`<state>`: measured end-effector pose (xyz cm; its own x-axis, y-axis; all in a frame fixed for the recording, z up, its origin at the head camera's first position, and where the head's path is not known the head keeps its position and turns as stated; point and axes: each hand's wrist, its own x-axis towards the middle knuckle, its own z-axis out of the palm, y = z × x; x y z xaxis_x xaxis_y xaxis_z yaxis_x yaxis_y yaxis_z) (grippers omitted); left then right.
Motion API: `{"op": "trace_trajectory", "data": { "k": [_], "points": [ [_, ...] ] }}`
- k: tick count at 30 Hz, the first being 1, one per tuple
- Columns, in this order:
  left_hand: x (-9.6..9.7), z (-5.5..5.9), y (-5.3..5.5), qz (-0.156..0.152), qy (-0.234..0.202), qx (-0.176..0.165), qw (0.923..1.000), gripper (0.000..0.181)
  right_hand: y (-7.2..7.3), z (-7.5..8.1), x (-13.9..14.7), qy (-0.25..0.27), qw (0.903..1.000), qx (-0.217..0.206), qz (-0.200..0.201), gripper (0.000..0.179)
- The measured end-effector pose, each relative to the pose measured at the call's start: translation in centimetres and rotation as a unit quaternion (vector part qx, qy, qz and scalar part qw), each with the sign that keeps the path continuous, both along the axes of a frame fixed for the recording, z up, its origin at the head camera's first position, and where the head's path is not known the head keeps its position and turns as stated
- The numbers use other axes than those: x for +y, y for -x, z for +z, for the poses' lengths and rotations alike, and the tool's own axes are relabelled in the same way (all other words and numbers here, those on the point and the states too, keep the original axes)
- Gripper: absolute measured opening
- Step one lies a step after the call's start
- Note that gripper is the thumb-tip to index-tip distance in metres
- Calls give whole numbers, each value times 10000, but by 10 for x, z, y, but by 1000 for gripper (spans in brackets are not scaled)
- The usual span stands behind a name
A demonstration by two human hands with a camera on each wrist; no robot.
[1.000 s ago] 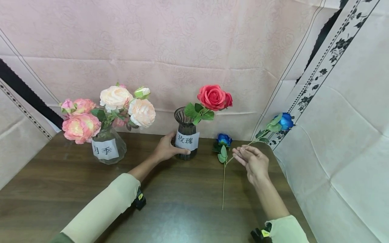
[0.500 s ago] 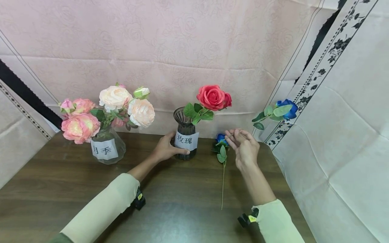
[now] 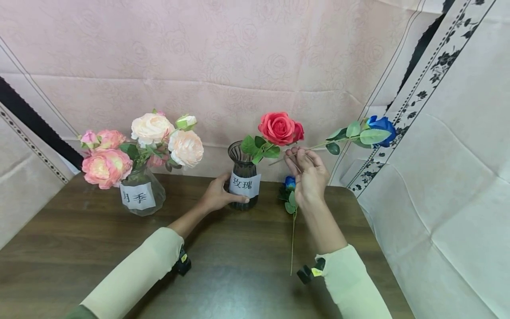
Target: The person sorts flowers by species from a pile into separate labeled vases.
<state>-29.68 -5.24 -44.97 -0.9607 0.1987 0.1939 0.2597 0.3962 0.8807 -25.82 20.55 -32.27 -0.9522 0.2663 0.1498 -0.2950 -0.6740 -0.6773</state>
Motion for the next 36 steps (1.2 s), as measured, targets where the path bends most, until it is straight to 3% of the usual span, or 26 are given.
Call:
{"op": "trace_trajectory", "data": {
  "k": [5,9,13,15,18,22,25,28,34,36],
  "points": [
    [0,0,0,-5,-18,30,10000,94,5,8,-14,177,9997,-113,-144,9],
    [-1,0,0,-20,-73,34,10000,93,8,11,-26,-36,9990,-340,-290,17],
    [-1,0,0,-11,-97,29,9999,92,10,11,-38,-206,9992,-239,-258,20],
    [-1,0,0,6,-76,29,10000,92,11,9,-44,-429,9986,-162,-267,22],
    [-1,0,0,29,-44,23,10000,92,10,4,-51,-1167,9924,-164,-346,25],
    [-1,-1,1,4,-61,24,10000,91,8,-5,-55,-2424,9681,-439,-461,34],
    [-1,-2,1,-7,-58,23,10000,92,8,-12,-59,-3007,9511,-469,-524,35],
    [-1,-2,1,10,-32,36,10000,94,7,-18,-64,-3424,9363,-195,-756,29],
    [-1,-2,0,-24,-73,103,9999,95,9,-29,-68,-4433,8836,310,-1478,26],
    [-1,-1,0,-43,-76,116,9999,95,9,-31,-68,-4577,8743,351,-1578,27]
  ]
}}
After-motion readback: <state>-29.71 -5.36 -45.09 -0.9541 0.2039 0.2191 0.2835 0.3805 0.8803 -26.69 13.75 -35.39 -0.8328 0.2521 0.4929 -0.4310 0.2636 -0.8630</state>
